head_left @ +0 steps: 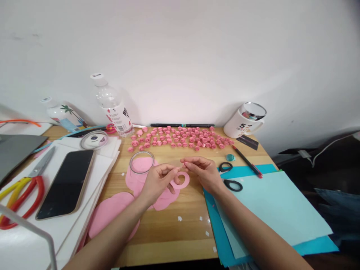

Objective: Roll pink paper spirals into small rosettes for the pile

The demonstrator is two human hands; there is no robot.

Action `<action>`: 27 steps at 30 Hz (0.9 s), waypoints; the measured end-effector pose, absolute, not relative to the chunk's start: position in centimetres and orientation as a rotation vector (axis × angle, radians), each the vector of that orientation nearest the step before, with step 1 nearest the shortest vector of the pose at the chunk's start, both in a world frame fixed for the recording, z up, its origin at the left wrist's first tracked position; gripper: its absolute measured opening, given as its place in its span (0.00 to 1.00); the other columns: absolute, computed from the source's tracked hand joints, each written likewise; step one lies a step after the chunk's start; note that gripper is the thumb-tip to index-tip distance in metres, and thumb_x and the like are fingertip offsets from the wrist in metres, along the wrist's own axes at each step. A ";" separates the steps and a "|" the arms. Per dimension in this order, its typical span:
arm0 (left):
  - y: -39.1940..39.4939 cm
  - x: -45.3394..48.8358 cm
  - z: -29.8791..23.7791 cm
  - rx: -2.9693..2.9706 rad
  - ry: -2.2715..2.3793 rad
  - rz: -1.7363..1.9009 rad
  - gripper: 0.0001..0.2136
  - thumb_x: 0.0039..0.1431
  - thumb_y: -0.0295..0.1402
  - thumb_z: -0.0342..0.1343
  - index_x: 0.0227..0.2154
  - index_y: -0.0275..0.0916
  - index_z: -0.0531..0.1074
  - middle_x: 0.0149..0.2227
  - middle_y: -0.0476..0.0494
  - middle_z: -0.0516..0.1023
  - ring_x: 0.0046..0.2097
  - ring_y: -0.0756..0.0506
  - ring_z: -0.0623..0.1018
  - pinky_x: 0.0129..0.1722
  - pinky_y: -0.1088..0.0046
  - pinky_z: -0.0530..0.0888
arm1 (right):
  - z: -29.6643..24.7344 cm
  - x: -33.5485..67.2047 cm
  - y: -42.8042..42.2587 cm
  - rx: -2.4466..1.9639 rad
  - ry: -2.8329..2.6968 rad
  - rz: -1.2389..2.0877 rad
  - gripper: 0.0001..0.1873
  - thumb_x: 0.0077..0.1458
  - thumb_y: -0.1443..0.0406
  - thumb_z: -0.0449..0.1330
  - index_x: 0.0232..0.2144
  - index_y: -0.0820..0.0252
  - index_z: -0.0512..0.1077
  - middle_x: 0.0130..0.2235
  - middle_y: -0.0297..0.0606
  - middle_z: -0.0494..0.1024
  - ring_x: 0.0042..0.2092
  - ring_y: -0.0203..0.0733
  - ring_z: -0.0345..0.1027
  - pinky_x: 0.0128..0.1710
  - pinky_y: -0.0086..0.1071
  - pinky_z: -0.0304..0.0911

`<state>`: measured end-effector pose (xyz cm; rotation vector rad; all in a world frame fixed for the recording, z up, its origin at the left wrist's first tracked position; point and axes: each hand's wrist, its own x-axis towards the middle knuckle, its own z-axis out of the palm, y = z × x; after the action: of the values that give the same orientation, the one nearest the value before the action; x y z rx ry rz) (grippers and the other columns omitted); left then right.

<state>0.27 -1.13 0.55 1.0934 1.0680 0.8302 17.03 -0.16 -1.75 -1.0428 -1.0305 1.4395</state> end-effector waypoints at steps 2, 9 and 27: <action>-1.2 0.3 0.4 1.106 1.068 0.825 0.12 0.51 0.39 0.56 0.26 0.33 0.73 0.22 0.47 0.74 0.24 0.50 0.73 0.16 0.79 0.71 | -1.8 17.0 -0.2 -1.040 -1.011 1.440 0.09 0.42 0.62 0.67 0.29 0.59 0.76 0.30 0.36 0.79 0.29 0.37 0.71 0.33 0.32 0.67; -1.2 0.3 0.3 1.139 1.080 0.801 0.12 0.51 0.39 0.57 0.29 0.33 0.75 0.23 0.48 0.75 0.18 0.55 0.69 0.15 0.81 0.69 | -2.1 16.9 -0.3 -1.029 -0.971 1.441 0.11 0.37 0.64 0.69 0.26 0.59 0.72 0.24 0.32 0.75 0.27 0.35 0.69 0.28 0.28 0.64; -1.2 0.2 0.5 1.151 1.064 0.775 0.13 0.51 0.41 0.56 0.30 0.34 0.74 0.24 0.47 0.76 0.19 0.53 0.71 0.17 0.79 0.68 | -1.9 16.9 -0.3 -1.041 -0.997 1.463 0.09 0.42 0.63 0.67 0.28 0.59 0.75 0.28 0.35 0.78 0.30 0.36 0.70 0.32 0.29 0.65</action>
<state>0.20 -1.17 0.48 1.1510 1.0636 0.7754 16.90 -0.32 -1.91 -1.0409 -0.9969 1.4627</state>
